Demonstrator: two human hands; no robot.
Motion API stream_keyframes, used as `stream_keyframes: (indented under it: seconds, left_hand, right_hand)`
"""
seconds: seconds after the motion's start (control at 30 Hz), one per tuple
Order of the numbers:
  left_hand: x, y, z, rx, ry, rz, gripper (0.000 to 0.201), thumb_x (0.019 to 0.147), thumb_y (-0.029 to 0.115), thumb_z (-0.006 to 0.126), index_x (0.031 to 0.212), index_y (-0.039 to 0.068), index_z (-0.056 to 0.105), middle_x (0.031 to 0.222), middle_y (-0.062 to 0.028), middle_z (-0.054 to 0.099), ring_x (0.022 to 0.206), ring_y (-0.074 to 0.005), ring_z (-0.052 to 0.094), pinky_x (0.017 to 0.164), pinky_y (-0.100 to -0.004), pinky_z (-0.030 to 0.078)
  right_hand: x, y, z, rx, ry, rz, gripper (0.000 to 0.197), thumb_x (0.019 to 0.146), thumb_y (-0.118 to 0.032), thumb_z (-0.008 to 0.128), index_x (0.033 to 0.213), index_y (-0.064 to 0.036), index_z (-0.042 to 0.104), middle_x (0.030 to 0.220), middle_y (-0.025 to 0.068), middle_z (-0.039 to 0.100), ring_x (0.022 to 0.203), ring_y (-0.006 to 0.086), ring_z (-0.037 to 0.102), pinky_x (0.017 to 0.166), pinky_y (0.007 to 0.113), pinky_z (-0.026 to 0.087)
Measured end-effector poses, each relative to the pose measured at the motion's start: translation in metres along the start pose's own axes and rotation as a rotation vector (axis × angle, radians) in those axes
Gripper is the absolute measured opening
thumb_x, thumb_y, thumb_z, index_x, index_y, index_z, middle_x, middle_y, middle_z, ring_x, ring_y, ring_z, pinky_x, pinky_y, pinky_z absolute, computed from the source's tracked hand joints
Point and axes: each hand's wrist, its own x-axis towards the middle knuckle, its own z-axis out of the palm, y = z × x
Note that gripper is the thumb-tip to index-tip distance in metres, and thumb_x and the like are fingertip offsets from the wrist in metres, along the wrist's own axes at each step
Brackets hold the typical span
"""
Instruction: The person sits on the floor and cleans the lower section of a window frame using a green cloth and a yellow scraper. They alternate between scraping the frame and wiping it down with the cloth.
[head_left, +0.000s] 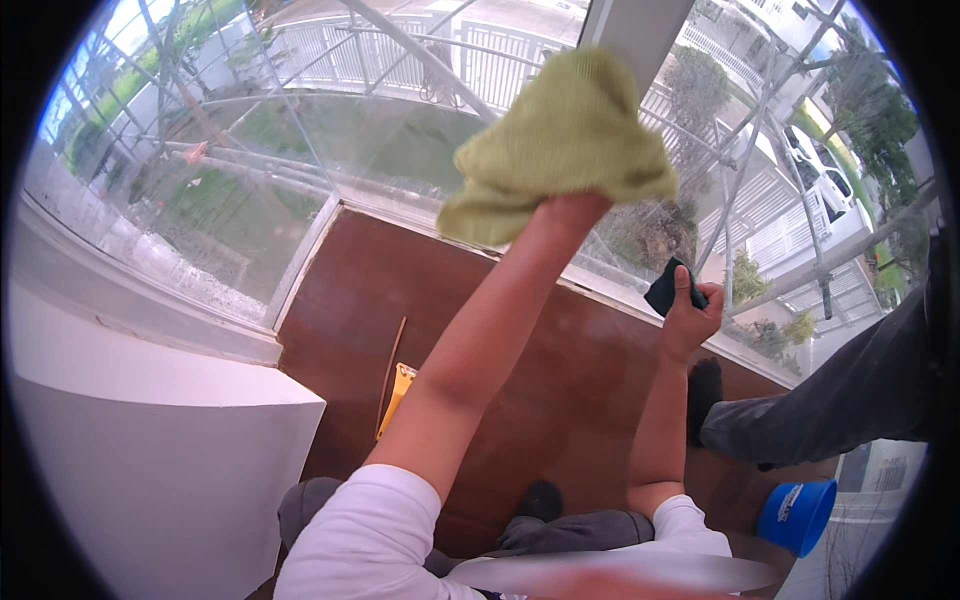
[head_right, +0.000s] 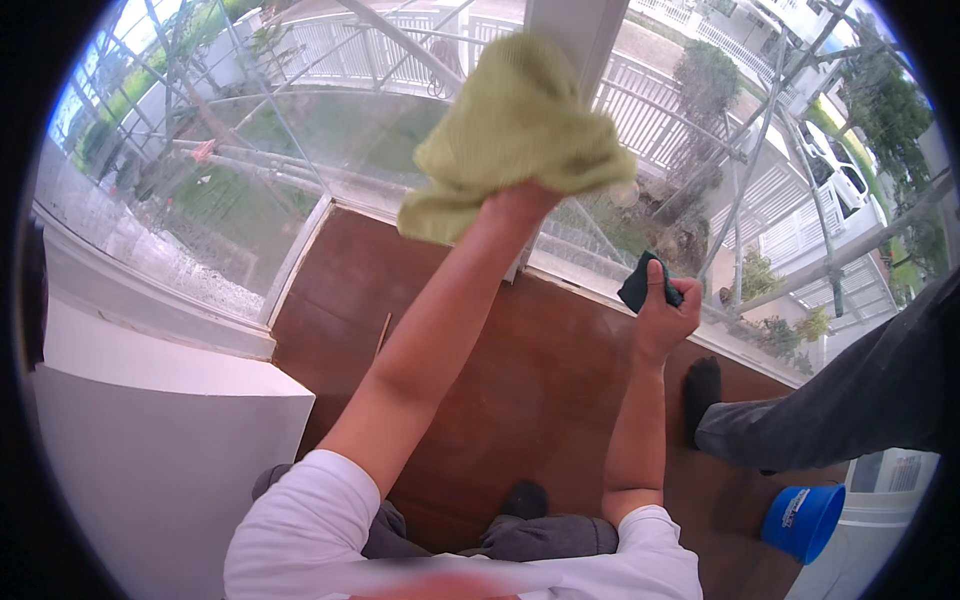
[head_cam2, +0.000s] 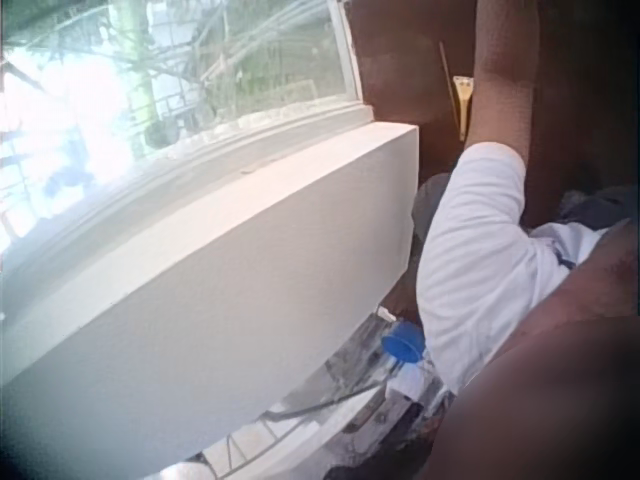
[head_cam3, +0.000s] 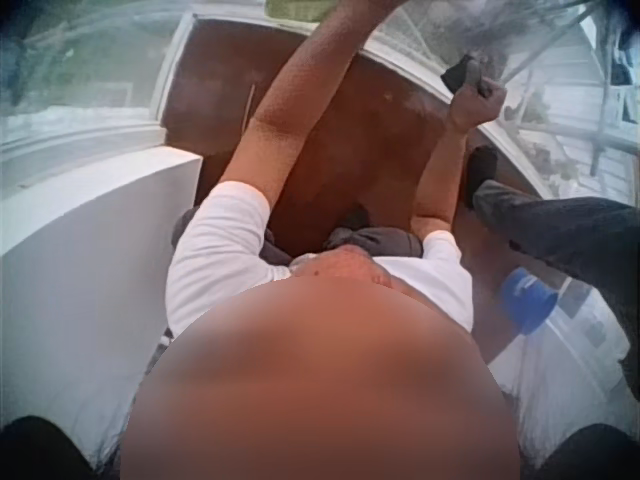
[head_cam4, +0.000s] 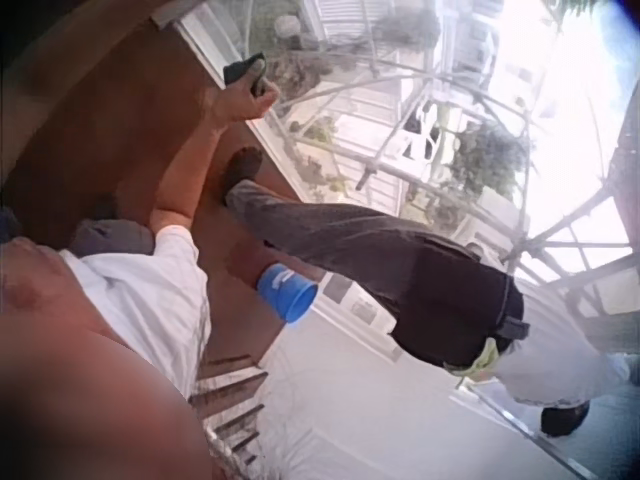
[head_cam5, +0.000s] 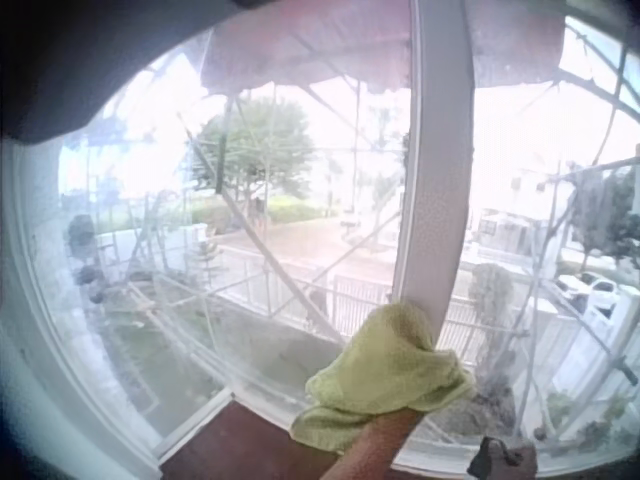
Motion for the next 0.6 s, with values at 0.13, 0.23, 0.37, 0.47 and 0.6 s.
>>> stream_keyframes:
  seconds: [0.13, 0.23, 0.37, 0.47, 0.6]
  left_hand:
    - [0.006, 0.002, 0.045, 0.053, 0.078, 0.114, 0.031, 0.077, 0.037, 0.064, 0.084, 0.006, 0.061, 0.091, -0.0157, 0.06, 0.097, -0.0312, 0.052, 0.09, -0.0442, 0.039]
    - [-0.048, -0.004, 0.048, -0.097, -0.241, -0.076, 0.029, 0.079, 0.036, 0.062, 0.07, 0.01, 0.052, 0.08, -0.0114, 0.056, 0.078, -0.0244, 0.049, 0.08, -0.0386, 0.044]
    - [-0.15, -0.016, 0.062, 0.069, -0.393, -0.188, 0.025, 0.08, 0.032, 0.061, 0.076, 0.011, 0.047, 0.083, -0.0091, 0.053, 0.074, -0.0207, 0.046, 0.079, -0.0364, 0.046]
    - [-0.241, -0.019, 0.088, 0.137, -0.358, -0.455, 0.022, 0.082, 0.031, 0.059, 0.086, 0.011, 0.05, 0.093, -0.0093, 0.055, 0.082, -0.0225, 0.049, 0.082, -0.0374, 0.045]
    - [-0.347, -0.017, 0.127, 0.368, -0.284, -0.742, 0.024, 0.084, 0.029, 0.056, 0.1, 0.011, 0.055, 0.106, -0.0096, 0.057, 0.094, -0.0249, 0.054, 0.087, -0.0388, 0.045]
  right_hand:
    - [0.01, 0.019, -0.003, 0.029, 0.057, 0.025, 0.039, 0.075, -0.026, 0.078, 0.069, -0.005, 0.045, 0.068, -0.0001, 0.046, 0.065, 0.0119, 0.041, 0.062, 0.026, 0.04]
    - [0.011, 0.04, -0.004, -0.005, 0.07, 0.066, 0.038, 0.076, -0.024, 0.077, 0.07, -0.0051, 0.046, 0.069, 0.0, 0.047, 0.065, 0.0119, 0.043, 0.063, 0.025, 0.041]
    - [0.004, 0.062, -0.004, -0.041, 0.082, 0.08, 0.036, 0.076, -0.02, 0.077, 0.07, -0.0056, 0.045, 0.069, 0.0001, 0.047, 0.065, 0.0113, 0.042, 0.063, 0.023, 0.04]
    - [0.0, 0.071, -0.006, -0.002, 0.083, 0.043, 0.036, 0.076, -0.016, 0.077, 0.07, -0.0056, 0.043, 0.068, -0.0005, 0.046, 0.065, 0.0106, 0.041, 0.062, 0.022, 0.039]
    - [0.001, 0.08, -0.011, 0.008, 0.069, 0.023, 0.037, 0.077, -0.012, 0.076, 0.069, -0.0057, 0.041, 0.067, -0.0016, 0.044, 0.064, 0.0096, 0.039, 0.06, 0.021, 0.038]
